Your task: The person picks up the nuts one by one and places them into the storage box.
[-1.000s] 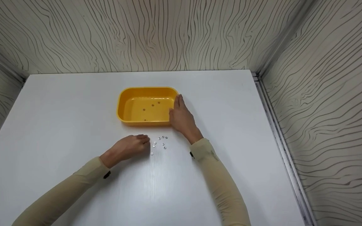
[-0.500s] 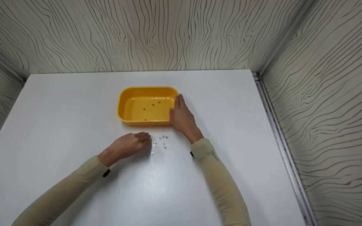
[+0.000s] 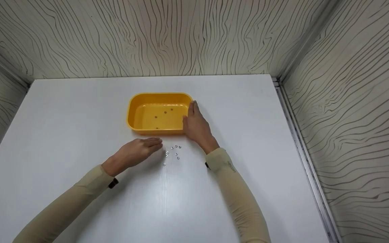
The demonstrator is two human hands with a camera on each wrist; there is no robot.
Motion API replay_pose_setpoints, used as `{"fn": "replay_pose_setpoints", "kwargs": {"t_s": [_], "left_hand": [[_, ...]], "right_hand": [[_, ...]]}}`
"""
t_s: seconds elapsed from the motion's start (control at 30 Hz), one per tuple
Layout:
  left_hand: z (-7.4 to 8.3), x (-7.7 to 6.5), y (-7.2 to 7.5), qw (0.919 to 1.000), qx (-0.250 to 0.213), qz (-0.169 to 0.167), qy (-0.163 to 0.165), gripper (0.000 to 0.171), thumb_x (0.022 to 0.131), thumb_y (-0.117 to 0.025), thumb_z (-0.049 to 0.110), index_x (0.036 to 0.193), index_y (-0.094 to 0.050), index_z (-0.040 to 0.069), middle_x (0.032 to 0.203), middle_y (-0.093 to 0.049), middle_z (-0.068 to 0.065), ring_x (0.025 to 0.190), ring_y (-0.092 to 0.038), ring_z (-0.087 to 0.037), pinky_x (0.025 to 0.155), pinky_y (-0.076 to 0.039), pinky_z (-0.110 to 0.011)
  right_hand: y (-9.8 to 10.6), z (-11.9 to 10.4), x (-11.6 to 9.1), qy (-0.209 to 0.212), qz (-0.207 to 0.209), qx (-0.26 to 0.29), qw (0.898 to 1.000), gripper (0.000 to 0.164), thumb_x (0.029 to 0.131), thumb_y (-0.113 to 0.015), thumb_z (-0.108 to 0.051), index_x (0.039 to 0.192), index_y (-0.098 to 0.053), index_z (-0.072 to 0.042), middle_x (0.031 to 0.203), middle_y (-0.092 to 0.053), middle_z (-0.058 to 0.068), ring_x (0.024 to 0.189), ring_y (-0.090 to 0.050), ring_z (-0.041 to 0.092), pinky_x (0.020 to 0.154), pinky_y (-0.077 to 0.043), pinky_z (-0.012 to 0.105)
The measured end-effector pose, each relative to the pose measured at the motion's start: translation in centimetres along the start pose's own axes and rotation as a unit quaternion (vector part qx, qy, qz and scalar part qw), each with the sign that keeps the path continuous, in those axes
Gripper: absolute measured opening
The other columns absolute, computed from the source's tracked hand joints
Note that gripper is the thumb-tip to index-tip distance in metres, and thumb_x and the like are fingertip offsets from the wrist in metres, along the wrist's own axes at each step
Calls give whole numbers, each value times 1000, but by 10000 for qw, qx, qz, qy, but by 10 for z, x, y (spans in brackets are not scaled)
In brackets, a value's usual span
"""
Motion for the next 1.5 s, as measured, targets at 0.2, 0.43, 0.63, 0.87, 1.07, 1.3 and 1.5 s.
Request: {"fn": "replay_pose_setpoints", "kwargs": {"t_s": [0.2,0.43,0.63,0.87,1.07,1.3,1.5], "left_hand": [[-15,3,10,9870,-1517,254,474,24,95,-72,-2,117,-79,6,117,-80,-7,109,-77,-19,94,-64,-29],[-30,12,16,9639,-2448,523,907,23,97,-71,1,117,-79,7,112,-81,-4,109,-76,-18,101,-61,-30],[-44,12,14,9406,-2992,689,1451,20,95,-70,-3,106,-80,11,99,-78,-3,93,-70,-18,96,-63,-30],[-64,10,9,8980,-3717,859,2192,21,96,-70,-3,109,-82,8,99,-80,-8,84,-70,-21,81,-66,-34],[-79,8,7,8608,-4142,902,2815,24,97,-72,3,119,-80,7,117,-80,-12,103,-79,-24,91,-66,-35],[-96,4,0,8065,-4611,860,3600,23,97,-73,6,119,-80,8,117,-81,-9,106,-79,-21,92,-65,-33],[-110,-2,-7,7684,-4778,974,4145,21,98,-73,9,117,-81,9,113,-82,-9,99,-78,-19,90,-66,-34]], "right_hand": [[-1,2,0,-62,-55,15,10000,75,113,-36,-37,167,4,-4,178,1,17,166,-12,31,136,-18,47],[1,4,-4,-68,53,75,9999,75,113,-38,-37,168,2,-5,178,-2,17,166,-14,31,136,-20,48],[-1,3,-5,-22,40,89,9999,75,112,-38,-37,168,1,-4,178,-2,18,165,-16,33,135,-22,48],[-2,2,-3,58,-19,8,10000,75,113,-36,-37,167,2,-2,178,-1,19,164,-17,34,135,-23,48],[-2,4,-1,8,-27,65,10000,76,113,-36,-38,168,4,-4,178,1,17,165,-15,32,135,-22,48],[0,2,-1,43,-9,87,10000,75,113,-35,-37,168,4,-4,178,1,17,165,-14,32,136,-21,48],[0,0,-1,61,18,132,9999,75,113,-35,-38,168,2,-4,178,0,18,166,-13,31,136,-20,47]]}}
Point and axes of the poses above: each hand's wrist, its own x-axis towards the middle knuckle, its own y-axis out of the back of the hand, z = x × y, the point moved 9 cm from there along x, towards the middle knuckle
